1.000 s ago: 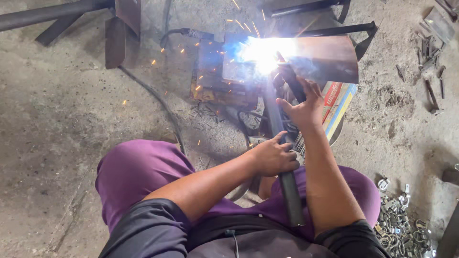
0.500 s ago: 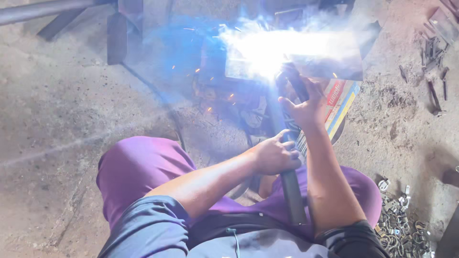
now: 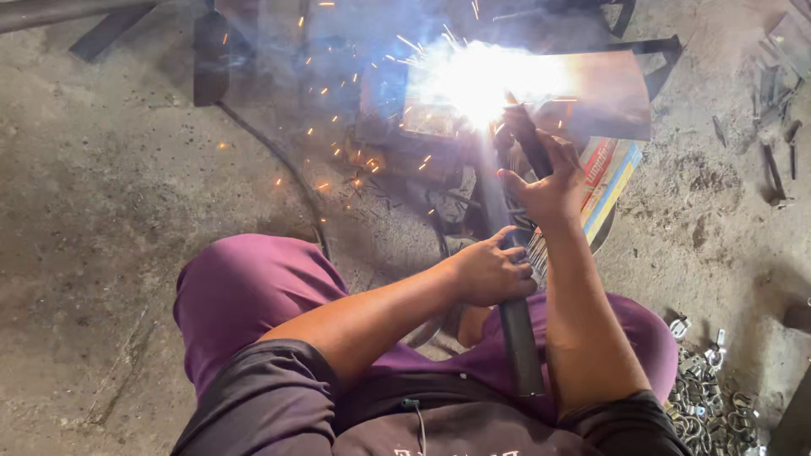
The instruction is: The person welds a cylindrical metal tube to a flat metal plate using a handheld welding torch. They reposition the tube and plate multiple times to weld different edges, then weld a small metal bracket to the plate. The person sits on the floor during the task.
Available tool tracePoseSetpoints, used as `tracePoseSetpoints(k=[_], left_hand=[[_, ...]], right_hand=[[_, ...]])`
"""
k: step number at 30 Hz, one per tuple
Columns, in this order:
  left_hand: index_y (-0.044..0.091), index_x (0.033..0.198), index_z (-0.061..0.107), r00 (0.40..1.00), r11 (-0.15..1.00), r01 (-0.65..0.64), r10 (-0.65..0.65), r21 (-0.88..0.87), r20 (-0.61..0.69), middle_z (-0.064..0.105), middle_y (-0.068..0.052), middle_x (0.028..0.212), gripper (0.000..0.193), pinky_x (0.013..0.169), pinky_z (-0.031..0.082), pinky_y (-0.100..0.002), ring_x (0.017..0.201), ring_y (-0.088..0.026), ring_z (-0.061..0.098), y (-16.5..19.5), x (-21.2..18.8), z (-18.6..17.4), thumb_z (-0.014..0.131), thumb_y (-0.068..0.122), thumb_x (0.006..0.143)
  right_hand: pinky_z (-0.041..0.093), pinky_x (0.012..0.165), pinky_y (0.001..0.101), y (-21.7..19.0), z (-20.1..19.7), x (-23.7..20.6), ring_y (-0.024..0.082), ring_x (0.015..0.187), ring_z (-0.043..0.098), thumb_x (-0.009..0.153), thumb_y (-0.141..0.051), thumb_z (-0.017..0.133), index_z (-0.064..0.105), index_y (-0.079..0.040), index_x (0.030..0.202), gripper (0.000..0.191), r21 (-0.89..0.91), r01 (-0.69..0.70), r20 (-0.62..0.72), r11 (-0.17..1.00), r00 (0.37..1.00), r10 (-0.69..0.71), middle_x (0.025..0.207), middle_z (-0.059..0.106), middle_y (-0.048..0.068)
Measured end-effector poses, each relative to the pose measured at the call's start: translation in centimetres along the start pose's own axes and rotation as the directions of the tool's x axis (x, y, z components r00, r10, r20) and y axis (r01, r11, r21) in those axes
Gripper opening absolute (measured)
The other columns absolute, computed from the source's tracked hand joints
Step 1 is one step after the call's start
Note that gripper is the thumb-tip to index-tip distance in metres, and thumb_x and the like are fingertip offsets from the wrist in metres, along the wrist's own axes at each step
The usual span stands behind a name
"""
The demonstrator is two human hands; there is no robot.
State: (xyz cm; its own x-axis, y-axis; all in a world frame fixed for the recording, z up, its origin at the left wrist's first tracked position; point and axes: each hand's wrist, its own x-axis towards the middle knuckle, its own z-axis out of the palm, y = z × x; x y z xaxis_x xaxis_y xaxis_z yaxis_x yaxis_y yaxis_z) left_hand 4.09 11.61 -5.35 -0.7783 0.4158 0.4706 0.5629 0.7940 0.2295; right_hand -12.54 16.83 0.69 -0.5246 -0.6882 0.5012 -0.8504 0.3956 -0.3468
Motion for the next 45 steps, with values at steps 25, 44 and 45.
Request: tracePoseSetpoints(k=[25, 44, 45], left_hand=[[0.022, 0.102, 0.067, 0.999, 0.999, 0.004, -0.003, -0.032, 0.047, 0.069, 0.002, 0.102, 0.017, 0.111, 0.035, -0.073, 0.111, -0.023, 0.068, -2.7, 3.2, -1.1, 0.056, 0.028, 0.089], [0.029, 0.095, 0.071, 0.998, 0.997, 0.036, -0.032, 0.07, -0.058, 0.069, 0.007, 0.098, 0.019, 0.116, 0.037, -0.062, 0.11, -0.021, 0.067, -3.0, 3.5, -1.7, 0.058, 0.033, 0.08], [0.029, 0.097, 0.072, 0.993, 0.998, 0.035, -0.03, 0.045, -0.113, 0.068, 0.007, 0.096, 0.019, 0.116, 0.037, -0.062, 0.107, -0.02, 0.066, -3.0, 3.5, -1.8, 0.059, 0.032, 0.082]], right_hand=[[0.057, 0.101, 0.0422, 3.6, 0.1, 2.3, 0.035, 0.117, 0.068, 0.066, -0.027, 0.099, 0.066, -0.003, 0.134, 0.079, -0.007, -0.004, 0.01, 1.0, 1.0, 0.004, 0.129, 0.068, 0.018], [0.058, 0.094, 0.0396, 3.2, -0.1, 2.6, 0.029, 0.111, 0.069, 0.072, -0.021, 0.098, 0.066, -0.003, 0.133, 0.071, 0.068, -0.007, -0.024, 0.998, 1.0, 0.009, 0.122, 0.068, 0.014], [0.058, 0.092, 0.0383, 3.3, -0.2, 2.8, 0.027, 0.107, 0.069, 0.072, -0.021, 0.098, 0.066, -0.002, 0.132, 0.071, 0.102, -0.055, -0.022, 0.993, 0.998, 0.057, 0.121, 0.067, 0.013]])
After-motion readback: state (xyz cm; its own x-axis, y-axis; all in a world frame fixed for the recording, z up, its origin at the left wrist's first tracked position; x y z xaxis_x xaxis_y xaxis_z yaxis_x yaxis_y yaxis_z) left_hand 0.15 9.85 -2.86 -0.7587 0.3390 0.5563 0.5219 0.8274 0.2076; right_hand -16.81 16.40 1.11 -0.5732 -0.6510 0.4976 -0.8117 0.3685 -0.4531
